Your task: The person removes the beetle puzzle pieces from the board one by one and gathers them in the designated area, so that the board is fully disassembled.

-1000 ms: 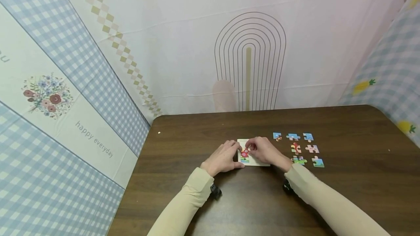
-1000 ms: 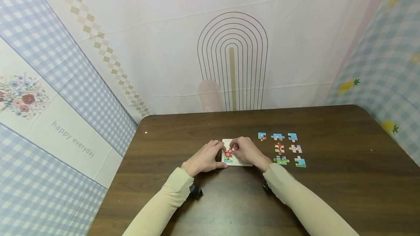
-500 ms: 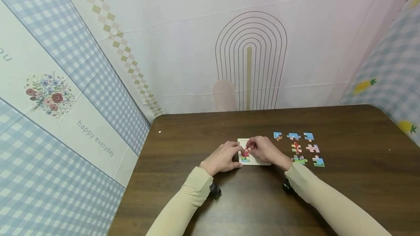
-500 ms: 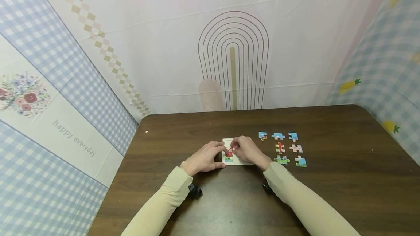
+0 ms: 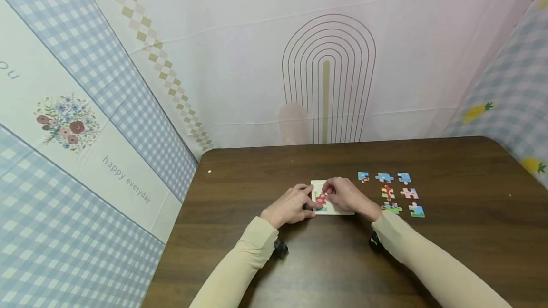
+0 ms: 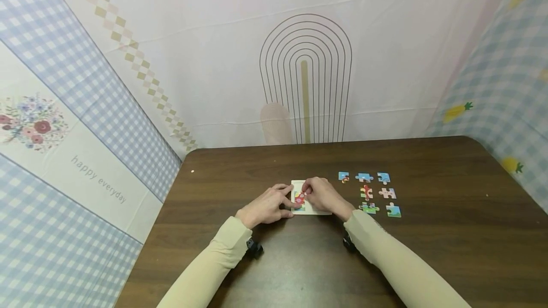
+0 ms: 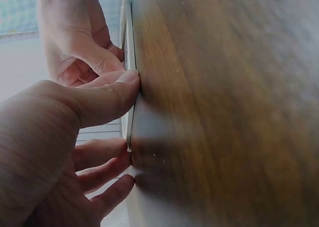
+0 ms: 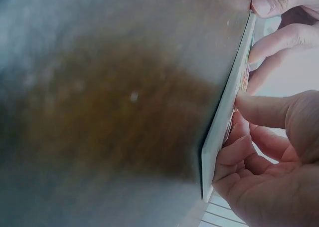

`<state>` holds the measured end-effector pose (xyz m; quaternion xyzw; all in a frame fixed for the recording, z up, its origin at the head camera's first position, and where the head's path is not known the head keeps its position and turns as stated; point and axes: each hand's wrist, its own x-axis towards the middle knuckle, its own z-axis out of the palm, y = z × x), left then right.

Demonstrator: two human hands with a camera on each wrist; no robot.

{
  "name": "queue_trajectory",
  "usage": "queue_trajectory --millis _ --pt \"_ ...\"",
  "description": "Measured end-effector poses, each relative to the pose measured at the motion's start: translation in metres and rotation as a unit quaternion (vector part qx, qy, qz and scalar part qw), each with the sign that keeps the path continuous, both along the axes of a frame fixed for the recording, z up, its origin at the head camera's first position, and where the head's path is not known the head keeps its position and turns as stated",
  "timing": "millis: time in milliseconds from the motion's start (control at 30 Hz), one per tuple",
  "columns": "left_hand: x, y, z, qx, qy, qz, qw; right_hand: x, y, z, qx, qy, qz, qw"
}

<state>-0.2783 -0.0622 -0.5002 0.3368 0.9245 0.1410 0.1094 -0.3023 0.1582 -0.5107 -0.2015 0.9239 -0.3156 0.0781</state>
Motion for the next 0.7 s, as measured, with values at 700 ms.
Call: queue_trajectory --millis 700 --pt "-0.0001 0.0017 0.0001 -0.009 -0.002 0.015 0.9998 -0.0008 0.0016 0.0035 -0.023 0.003 -0.027 0.9994"
